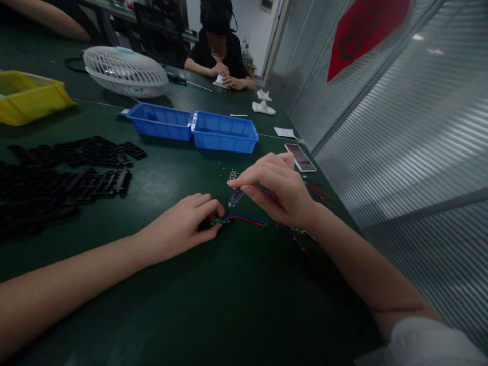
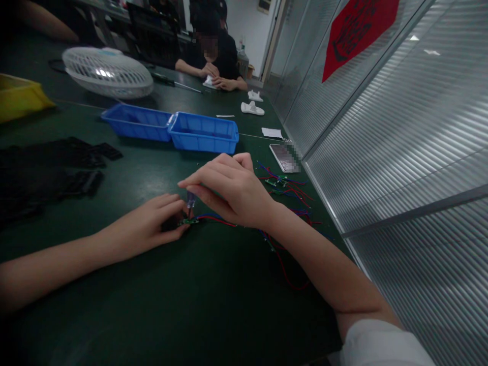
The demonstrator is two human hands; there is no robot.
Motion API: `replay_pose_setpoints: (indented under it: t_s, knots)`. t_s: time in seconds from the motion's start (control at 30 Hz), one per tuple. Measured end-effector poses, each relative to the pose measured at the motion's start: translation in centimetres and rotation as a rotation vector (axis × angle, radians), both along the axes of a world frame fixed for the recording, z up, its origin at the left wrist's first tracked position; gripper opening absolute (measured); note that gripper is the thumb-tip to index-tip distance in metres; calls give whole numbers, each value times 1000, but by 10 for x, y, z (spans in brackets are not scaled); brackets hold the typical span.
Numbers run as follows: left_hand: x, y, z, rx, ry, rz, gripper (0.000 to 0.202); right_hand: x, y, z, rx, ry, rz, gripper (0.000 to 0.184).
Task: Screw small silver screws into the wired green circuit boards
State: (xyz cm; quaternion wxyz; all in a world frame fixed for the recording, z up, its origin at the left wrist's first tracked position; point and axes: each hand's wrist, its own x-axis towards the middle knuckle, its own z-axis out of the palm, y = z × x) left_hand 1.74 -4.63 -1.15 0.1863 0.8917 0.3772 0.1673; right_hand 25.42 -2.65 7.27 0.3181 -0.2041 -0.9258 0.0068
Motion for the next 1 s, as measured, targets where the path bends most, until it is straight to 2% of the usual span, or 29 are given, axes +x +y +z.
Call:
replay_pose_setpoints:
  t_s: [0.53, 0.73, 1.0]
  knots:
    - [-1, 2, 5, -89, 1, -10, 17, 3, 2, 5, -98, 42, -119, 7]
    - [-1, 3, 5, -117, 17, -7, 14, 6, 2, 9, -193, 10, -82, 10]
    - [2, 3, 6, -156, 49, 5, 16, 7, 1, 11, -243, -26, -54, 13]
